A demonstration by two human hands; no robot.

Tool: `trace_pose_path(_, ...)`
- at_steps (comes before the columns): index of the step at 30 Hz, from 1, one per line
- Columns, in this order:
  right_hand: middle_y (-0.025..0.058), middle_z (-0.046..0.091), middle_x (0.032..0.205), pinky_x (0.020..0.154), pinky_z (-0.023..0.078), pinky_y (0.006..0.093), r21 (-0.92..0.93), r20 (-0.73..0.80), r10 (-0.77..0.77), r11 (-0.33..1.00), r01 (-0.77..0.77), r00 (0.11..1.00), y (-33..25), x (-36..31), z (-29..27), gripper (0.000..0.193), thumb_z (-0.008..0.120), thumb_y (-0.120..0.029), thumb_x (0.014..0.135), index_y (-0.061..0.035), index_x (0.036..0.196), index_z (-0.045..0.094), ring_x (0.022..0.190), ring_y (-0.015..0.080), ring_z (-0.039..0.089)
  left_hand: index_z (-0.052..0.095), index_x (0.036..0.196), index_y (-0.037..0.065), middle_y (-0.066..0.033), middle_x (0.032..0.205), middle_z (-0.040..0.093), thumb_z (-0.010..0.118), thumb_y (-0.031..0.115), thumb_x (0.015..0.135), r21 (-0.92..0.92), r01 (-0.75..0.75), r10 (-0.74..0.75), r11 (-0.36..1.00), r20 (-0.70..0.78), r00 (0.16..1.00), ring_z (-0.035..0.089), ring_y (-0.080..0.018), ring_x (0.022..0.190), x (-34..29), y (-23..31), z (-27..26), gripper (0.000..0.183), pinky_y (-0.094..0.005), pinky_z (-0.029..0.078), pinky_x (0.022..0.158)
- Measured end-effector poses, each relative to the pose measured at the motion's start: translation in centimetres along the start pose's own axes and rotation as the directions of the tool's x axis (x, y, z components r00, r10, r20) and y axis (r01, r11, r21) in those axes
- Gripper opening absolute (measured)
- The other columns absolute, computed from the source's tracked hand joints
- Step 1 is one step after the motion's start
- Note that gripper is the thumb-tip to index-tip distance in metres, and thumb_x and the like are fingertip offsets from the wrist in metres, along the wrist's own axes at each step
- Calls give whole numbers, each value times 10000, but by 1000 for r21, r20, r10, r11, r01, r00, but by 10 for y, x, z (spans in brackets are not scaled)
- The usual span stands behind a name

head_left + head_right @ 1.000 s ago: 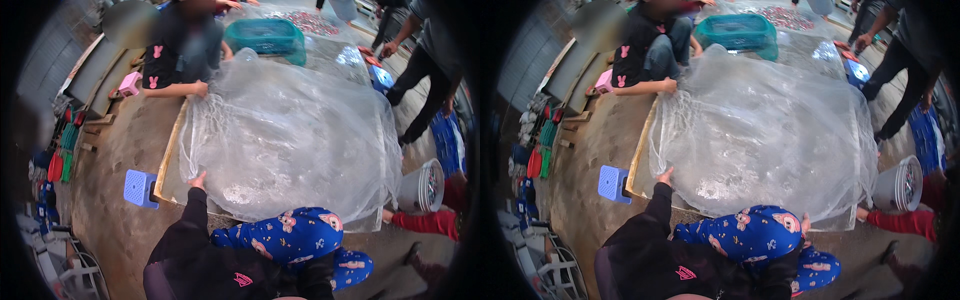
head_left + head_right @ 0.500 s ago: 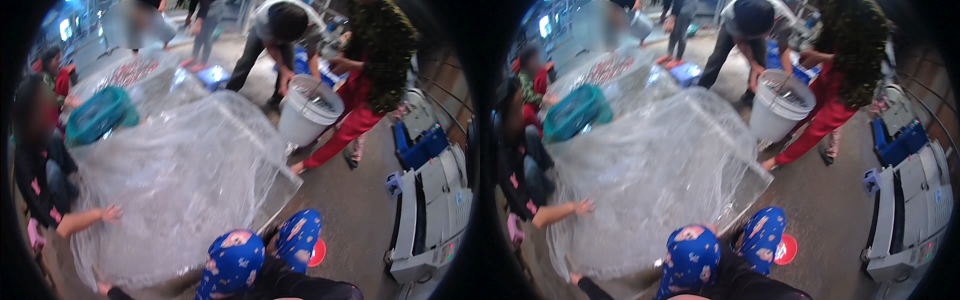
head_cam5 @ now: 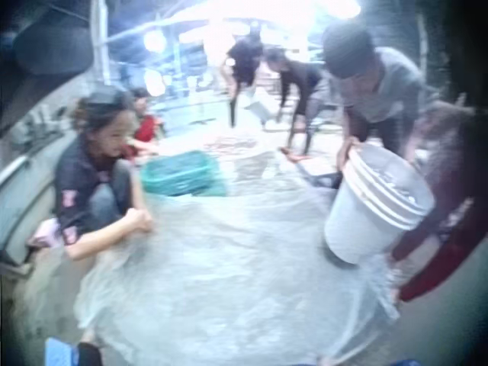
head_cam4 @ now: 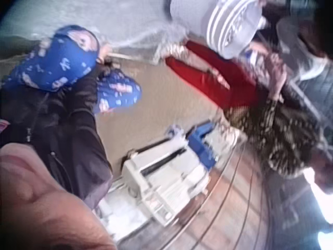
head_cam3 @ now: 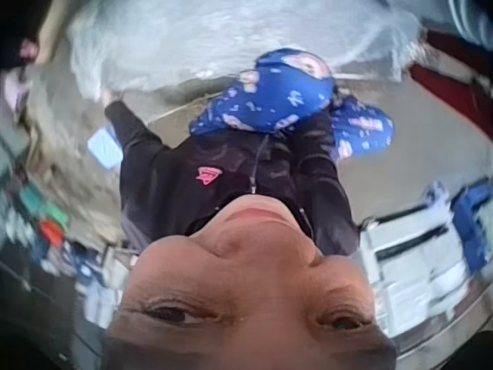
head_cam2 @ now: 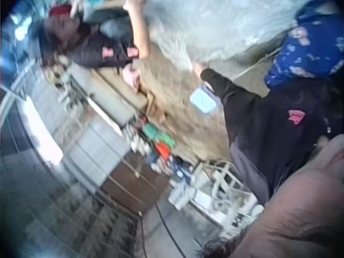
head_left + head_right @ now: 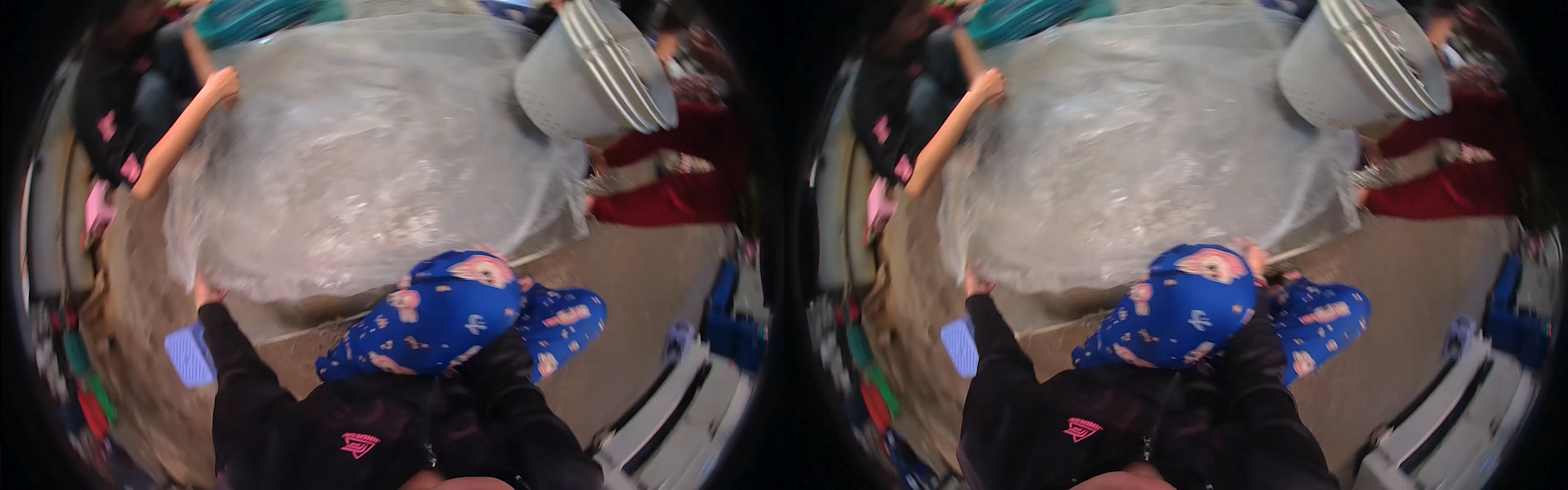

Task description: The person works with others to sort a large pile of small red, white, and green items on a plastic sheet on a board, picking them up by hand and placing them into a small red bowl.

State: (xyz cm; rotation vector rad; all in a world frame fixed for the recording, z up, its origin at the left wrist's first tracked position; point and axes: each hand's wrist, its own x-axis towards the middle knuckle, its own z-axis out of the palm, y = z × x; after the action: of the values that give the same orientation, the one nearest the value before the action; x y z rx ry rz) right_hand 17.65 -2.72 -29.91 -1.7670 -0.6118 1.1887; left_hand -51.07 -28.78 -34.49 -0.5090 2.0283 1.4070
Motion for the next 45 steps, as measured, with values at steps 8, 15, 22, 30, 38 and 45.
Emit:
trace_pose_path(8, 169, 589, 804, 632, 443, 353, 97, 37, -19, 995, 15, 999, -13, -18, 16, 263, 561, -113, 720, 102, 872, 563, 678, 224, 544, 513, 1015, 132, -47, 774, 480, 471, 458, 823, 187, -150, 141, 971, 60, 988, 462, -134, 522, -88, 98, -34, 380, -232, 385, 417)
trace_pose_path(15, 164, 588, 811, 634, 444, 353, 126, 61, -26, 992, 18, 998, -20, -16, 25, 260, 560, -111, 733, 105, 877, 561, 682, 222, 544, 498, 1002, 65, -61, 711, 536, 381, 294, 880, -173, -240, 274, 955, 207, 939, 477, -151, 465, -99, 125, -7, 284, -253, 370, 362)
trace_pose_path(22, 159, 588, 818, 636, 444, 353, 144, 64, -34, 989, 25, 997, -30, -11, 33, 258, 559, -110, 745, 108, 882, 559, 686, 219, 544, 478, 1020, 114, -38, 835, 576, 349, 302, 911, -473, -128, 172, 871, 50, 984, 540, -167, 632, -102, 133, -7, 253, -264, 382, 430)
trace_pose_path(30, 153, 587, 826, 638, 445, 354, 162, 100, -25, 987, 9, 995, -26, -17, 40, 255, 558, -108, 759, 112, 889, 556, 690, 216, 544, 481, 1004, 195, -13, 889, 586, 413, 290, 877, -558, -203, 315, 805, 111, 943, 553, -155, 633, -117, 154, -18, 173, -251, 321, 384)
trace_pose_path(38, 147, 587, 833, 639, 446, 354, 166, 110, -31, 986, 12, 993, -32, -18, 40, 253, 557, -106, 773, 115, 895, 554, 694, 213, 544, 448, 1023, 27, -130, 850, 562, 386, 117, 832, -573, -186, 266, 798, 58, 962, 532, -183, 584, -112, 169, -23, 220, -253, 345, 388)
trace_pose_path(45, 142, 587, 840, 641, 447, 354, 157, 104, -47, 987, 30, 993, -36, -15, 48, 251, 556, -105, 786, 118, 901, 552, 698, 210, 543, 464, 948, 25, -108, 742, 556, 392, 105, 840, -431, -264, 331, 863, 86, 940, 500, -162, 513, -121, 177, -19, 152, -235, 359, 379)
